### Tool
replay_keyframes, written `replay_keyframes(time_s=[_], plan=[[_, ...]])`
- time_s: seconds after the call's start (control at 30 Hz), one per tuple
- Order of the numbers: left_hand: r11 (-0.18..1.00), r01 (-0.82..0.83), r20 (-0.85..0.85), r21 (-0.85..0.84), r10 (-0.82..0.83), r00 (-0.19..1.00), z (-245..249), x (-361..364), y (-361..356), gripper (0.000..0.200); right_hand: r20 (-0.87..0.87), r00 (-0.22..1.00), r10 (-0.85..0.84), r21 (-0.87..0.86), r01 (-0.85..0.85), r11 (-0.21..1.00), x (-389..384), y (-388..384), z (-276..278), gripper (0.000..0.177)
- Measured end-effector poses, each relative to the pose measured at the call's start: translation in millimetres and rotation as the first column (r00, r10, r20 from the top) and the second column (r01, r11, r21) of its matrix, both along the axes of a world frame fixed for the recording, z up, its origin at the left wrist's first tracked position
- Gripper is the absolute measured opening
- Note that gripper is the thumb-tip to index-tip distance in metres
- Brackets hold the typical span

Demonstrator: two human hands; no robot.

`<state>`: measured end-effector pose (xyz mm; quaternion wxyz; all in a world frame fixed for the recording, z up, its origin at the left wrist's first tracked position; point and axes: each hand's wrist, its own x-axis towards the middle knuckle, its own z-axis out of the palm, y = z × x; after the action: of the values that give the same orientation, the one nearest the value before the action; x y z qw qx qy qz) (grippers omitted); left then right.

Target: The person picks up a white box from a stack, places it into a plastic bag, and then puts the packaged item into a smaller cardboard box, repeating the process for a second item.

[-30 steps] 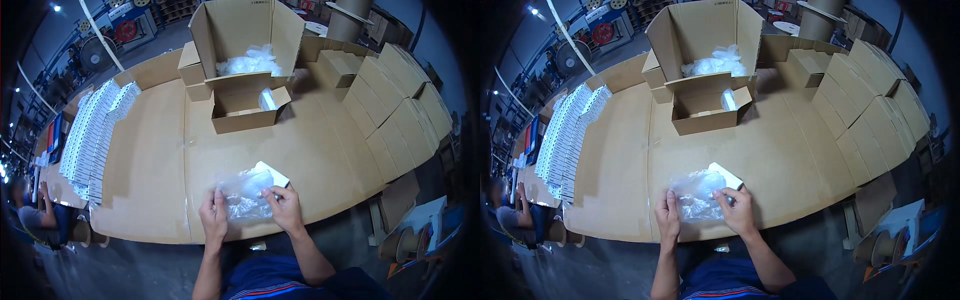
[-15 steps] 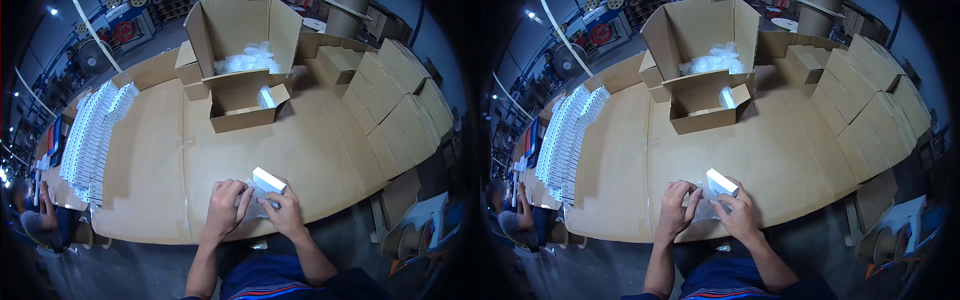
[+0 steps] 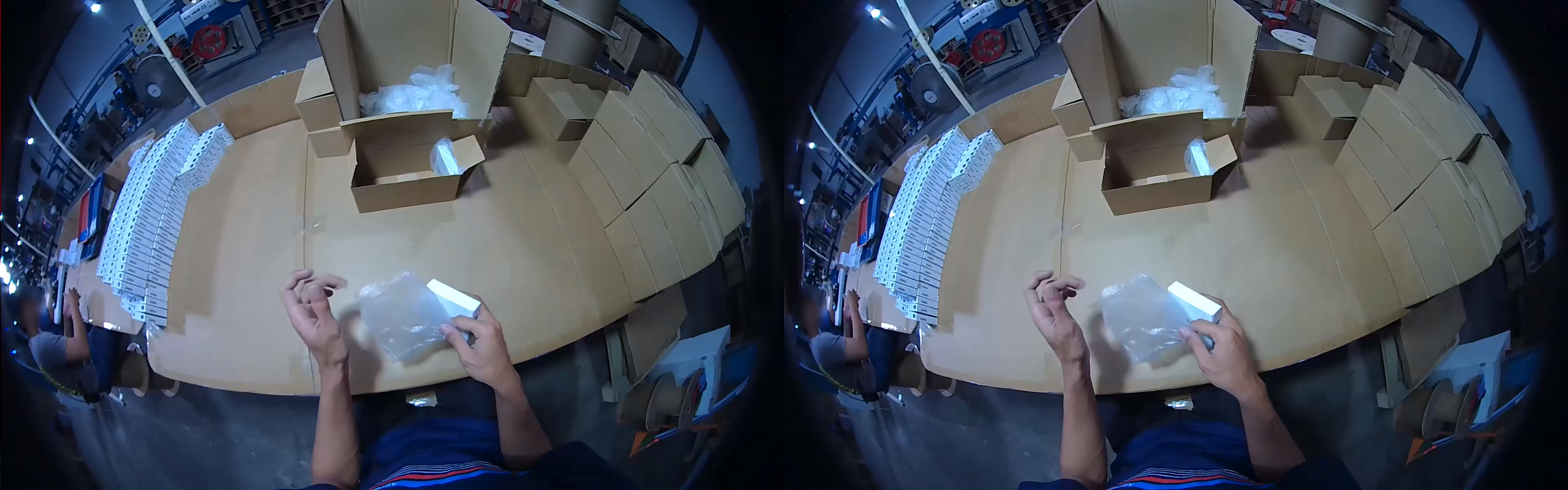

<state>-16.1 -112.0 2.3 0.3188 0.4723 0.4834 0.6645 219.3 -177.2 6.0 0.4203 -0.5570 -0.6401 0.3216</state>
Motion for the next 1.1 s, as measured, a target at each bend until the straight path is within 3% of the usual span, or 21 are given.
replay_keyframes(time_s=[0.03,0.07,0.17,0.27,0.37,0.47,0.57,0.67,0.77,0.8,1.03,1.1], plan=[[0.994,-0.070,0.105,0.087,0.060,0.993,-6.2,-1.0,0.3,0.038,-0.010,0.999,-0.044,0.000,0.044,0.999,-2.4,0.9,0.1,0.015],[0.999,0.042,0.262,0.032,-0.049,0.964,-11.5,0.5,-8.9,0.052,-0.027,0.999,-0.040,-0.003,0.040,0.999,-3.8,1.7,3.5,0.016],[0.885,0.437,0.428,-0.161,-0.337,0.839,-17.8,15.6,-36.2,0.064,-0.030,0.992,-0.123,-0.064,0.121,0.991,-8.0,1.3,-13.2,0.018],[0.793,0.536,0.416,-0.288,-0.400,0.816,-20.0,24.2,-38.8,0.071,-0.069,0.993,-0.093,-0.015,0.092,0.996,-10.6,4.6,-25.8,0.023],[0.819,0.458,0.298,-0.345,-0.368,0.881,-19.4,29.7,-34.6,0.070,-0.070,0.997,0.029,-0.081,-0.034,0.996,-10.0,3.1,-26.6,0.025],[0.889,0.388,0.048,-0.245,-0.388,0.920,-24.4,26.9,-34.7,0.065,-0.373,0.927,0.034,-0.075,-0.066,0.995,-0.4,8.5,-30.8,0.029],[0.859,0.411,-0.013,-0.305,-0.436,0.900,-13.4,21.4,-38.5,0.060,-0.254,0.967,0.018,-0.007,-0.021,1.000,30.9,26.3,-8.4,0.044],[0.865,0.414,-0.116,-0.283,-0.459,0.881,-16.6,21.0,-40.6,0.058,-0.571,0.821,-0.003,0.243,0.173,0.955,15.8,45.8,30.3,0.057],[0.848,0.415,-0.134,-0.329,-0.477,0.869,-19.7,23.1,-43.0,0.057,-0.625,0.770,0.129,0.348,0.127,0.929,6.9,54.4,56.4,0.061],[0.854,0.414,-0.129,-0.315,-0.471,0.872,-19.3,24.6,-43.4,0.056,-0.612,0.777,0.150,0.335,0.083,0.939,3.6,57.0,63.7,0.050],[0.851,0.441,-0.047,-0.286,-0.472,0.881,-21.8,25.7,-41.2,0.055,-0.515,0.815,0.266,0.193,-0.192,0.962,-14.4,65.5,59.4,0.037],[0.848,0.441,-0.036,-0.294,-0.471,0.882,-24.9,22.2,-41.8,0.056,-0.472,0.855,0.213,0.168,-0.149,0.974,-12.5,68.6,57.6,0.029]])
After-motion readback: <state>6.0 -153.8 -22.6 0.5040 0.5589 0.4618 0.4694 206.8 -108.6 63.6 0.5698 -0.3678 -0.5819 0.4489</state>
